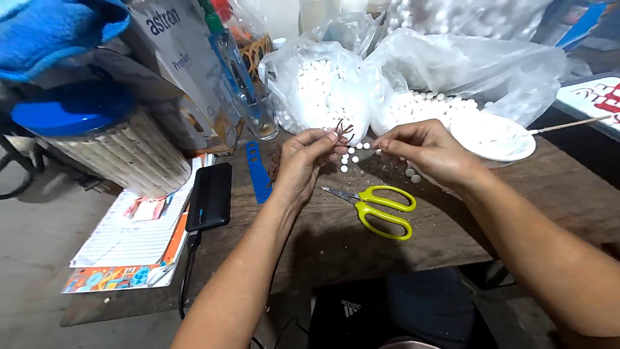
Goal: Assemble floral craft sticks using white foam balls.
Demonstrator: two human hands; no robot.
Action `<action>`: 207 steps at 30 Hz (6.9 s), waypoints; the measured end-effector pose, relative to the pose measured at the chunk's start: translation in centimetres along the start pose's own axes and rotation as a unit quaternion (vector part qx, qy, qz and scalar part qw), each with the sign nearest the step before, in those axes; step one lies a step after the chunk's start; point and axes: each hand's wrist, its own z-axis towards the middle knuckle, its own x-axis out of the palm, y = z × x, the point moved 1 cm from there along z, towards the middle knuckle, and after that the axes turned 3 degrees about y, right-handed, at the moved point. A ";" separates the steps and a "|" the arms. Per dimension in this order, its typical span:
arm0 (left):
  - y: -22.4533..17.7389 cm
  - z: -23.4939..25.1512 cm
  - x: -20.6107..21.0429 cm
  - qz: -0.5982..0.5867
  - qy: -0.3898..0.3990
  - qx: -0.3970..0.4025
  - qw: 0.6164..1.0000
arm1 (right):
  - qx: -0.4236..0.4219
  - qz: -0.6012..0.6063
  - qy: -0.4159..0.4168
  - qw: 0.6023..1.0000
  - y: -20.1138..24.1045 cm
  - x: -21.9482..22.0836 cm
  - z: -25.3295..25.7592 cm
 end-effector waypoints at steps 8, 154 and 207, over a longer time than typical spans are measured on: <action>0.2 -0.2 0.4 0.006 -0.007 0.000 1.000 | -0.072 -0.024 -0.005 0.997 0.4 1.7 -0.8; 4.8 1.2 11.0 0.355 0.054 0.280 0.890 | 0.015 0.341 -0.414 0.844 -1.5 -7.3 -11.8; 2.4 0.3 1.7 0.261 -0.051 0.119 0.957 | 0.035 0.118 -0.051 0.991 -0.3 0.2 2.8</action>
